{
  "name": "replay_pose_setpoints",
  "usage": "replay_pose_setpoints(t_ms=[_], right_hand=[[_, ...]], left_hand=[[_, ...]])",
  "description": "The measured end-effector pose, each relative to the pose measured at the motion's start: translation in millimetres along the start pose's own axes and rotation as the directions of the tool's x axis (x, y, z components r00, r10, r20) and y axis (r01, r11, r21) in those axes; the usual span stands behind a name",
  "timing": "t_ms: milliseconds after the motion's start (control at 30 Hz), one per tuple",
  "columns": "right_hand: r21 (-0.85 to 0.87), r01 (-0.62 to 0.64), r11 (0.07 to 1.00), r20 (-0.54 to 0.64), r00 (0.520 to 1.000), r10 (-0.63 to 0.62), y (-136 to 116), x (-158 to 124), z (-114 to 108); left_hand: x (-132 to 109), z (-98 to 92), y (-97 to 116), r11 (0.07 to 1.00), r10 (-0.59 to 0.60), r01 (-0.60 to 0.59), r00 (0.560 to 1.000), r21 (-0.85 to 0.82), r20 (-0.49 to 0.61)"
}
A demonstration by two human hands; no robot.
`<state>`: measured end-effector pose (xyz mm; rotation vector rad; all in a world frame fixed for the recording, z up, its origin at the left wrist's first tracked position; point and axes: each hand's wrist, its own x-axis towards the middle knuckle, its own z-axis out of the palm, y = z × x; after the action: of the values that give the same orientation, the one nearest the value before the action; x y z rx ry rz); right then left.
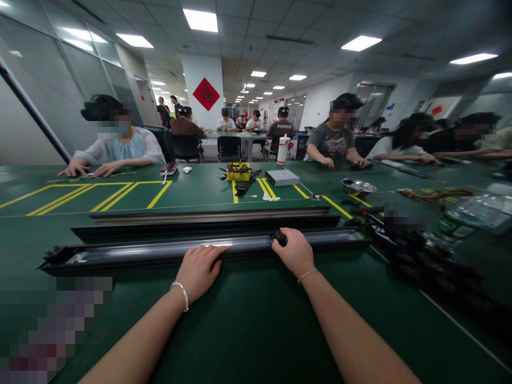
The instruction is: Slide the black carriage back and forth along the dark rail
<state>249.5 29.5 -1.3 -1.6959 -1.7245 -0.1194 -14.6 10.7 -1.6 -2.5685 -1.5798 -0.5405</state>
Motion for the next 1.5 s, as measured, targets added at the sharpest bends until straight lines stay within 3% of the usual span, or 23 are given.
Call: replay_pose_setpoints(t_ms=[800,1500], right_hand=[[-0.037,0.021,0.999,-0.079,0.997,-0.024,-0.1,-0.2,2.5],[-0.053,0.012,0.999,-0.075,0.997,-0.016,-1.0,1.6,0.7]], left_hand=[[0.0,-0.8,0.5,1.000,-0.005,0.005,1.000,-0.001,0.007],[0.6,-3.1,1.8,1.000,-0.008,0.008,1.000,-0.007,0.011]])
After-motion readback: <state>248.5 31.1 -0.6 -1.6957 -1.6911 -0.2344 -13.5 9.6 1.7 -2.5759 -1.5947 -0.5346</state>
